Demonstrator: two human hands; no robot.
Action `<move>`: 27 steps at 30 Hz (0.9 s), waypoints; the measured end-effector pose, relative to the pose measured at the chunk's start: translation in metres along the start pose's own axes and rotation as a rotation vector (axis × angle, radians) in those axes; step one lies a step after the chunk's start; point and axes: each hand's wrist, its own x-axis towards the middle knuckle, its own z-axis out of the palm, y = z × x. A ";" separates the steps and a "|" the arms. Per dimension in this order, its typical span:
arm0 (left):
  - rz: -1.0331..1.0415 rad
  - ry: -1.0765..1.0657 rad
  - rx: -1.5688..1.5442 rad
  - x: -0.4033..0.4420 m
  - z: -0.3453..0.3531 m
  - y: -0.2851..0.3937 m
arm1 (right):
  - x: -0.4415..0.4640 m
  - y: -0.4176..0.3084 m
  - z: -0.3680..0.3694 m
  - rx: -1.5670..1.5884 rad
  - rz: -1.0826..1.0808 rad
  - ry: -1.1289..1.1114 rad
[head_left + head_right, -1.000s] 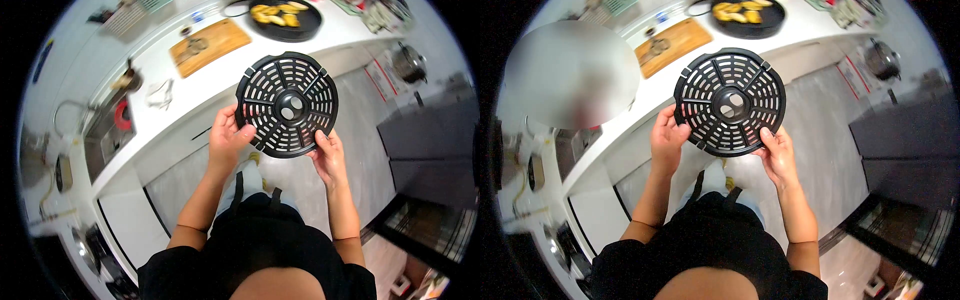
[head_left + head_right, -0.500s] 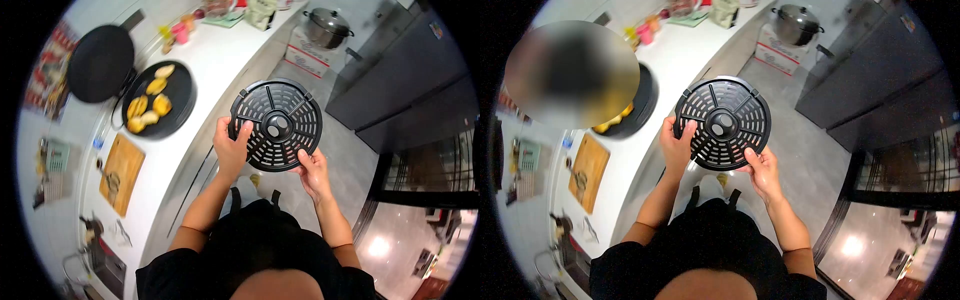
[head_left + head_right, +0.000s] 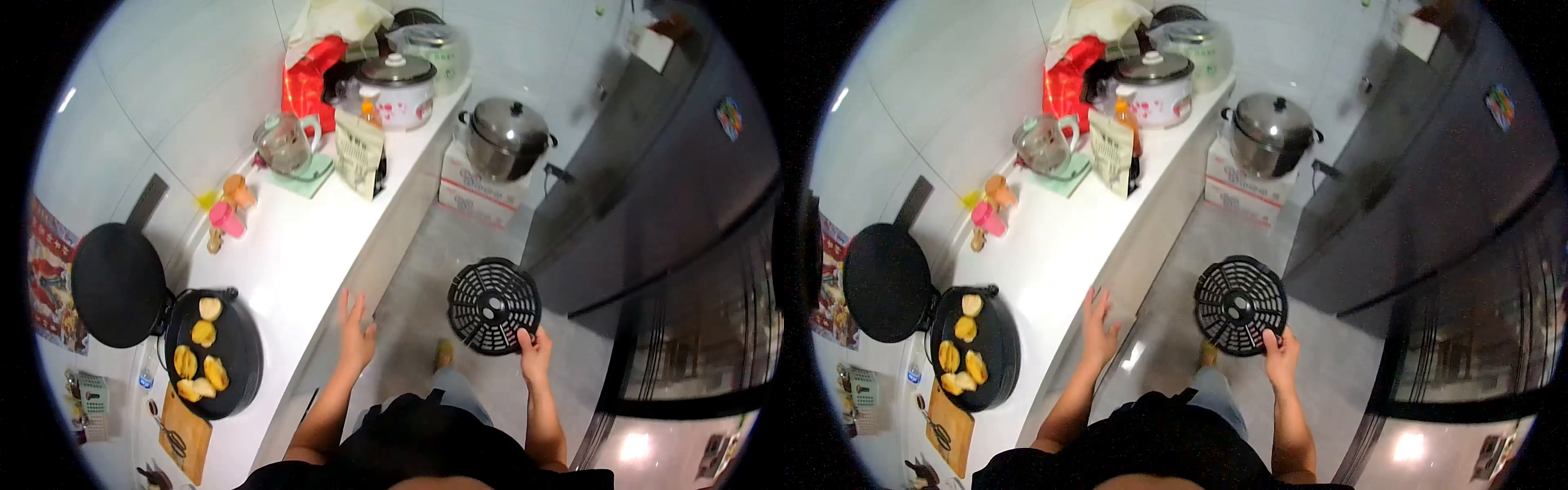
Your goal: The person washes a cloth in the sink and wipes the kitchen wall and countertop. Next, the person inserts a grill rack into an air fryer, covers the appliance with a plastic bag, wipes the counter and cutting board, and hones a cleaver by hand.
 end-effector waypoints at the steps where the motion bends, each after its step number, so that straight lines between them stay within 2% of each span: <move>1: -0.266 -0.065 -0.177 0.014 0.004 0.009 | 0.035 -0.002 0.000 0.270 0.186 0.003; 3: -0.678 -0.385 -0.051 0.053 0.013 0.013 | 0.101 -0.011 -0.004 -0.227 -0.194 0.004; 4: -0.678 -0.384 -0.037 0.071 0.022 0.011 | 0.131 -0.023 -0.001 -0.475 -0.396 0.008; 6: -0.693 -0.394 -0.005 0.096 0.046 -0.003 | 0.186 -0.032 0.019 -0.197 -0.194 -0.012; 7: -0.411 -0.346 0.067 0.107 0.058 -0.014 | 0.212 -0.039 0.029 -0.063 -0.092 -0.020; 8: -0.276 -0.296 0.101 0.117 0.073 -0.023 | 0.240 -0.042 0.037 0.068 0.008 -0.026; 9: -0.139 -0.241 0.136 0.135 0.083 -0.018 | 0.273 -0.033 0.041 -0.071 -0.160 -0.043; 10: -0.008 -0.187 0.170 0.153 0.089 -0.008 | 0.306 -0.031 0.043 -0.030 -0.136 -0.164; 12: -0.101 -0.330 0.024 0.197 0.094 0.013 | 0.354 -0.054 0.074 0.350 0.156 -0.211; 15: -0.141 -0.423 -0.237 0.257 0.117 0.008 | 0.428 -0.071 0.105 0.354 -0.057 -0.201; 16: -0.137 -0.457 -0.233 0.274 0.125 0.008 | 0.442 -0.098 0.120 0.430 -0.066 -0.206; 18: -0.100 -0.509 -0.227 0.322 0.143 0.004 | 0.477 -0.124 0.147 0.485 -0.027 -0.043; 19: -0.027 -0.536 -0.215 0.345 0.150 0.007 | 0.499 -0.132 0.151 0.560 -0.021 -0.122; 23: 0.070 -0.553 -0.336 0.419 0.181 0.007 | 0.581 -0.171 0.181 0.634 -0.020 -0.111; 24: 0.046 -0.559 -0.358 0.437 0.185 0.008 | 0.599 -0.181 0.199 0.725 -0.083 -0.131; 27: -0.037 -0.541 -0.411 0.477 0.189 0.020 | 0.663 -0.184 0.217 0.806 -0.072 -0.225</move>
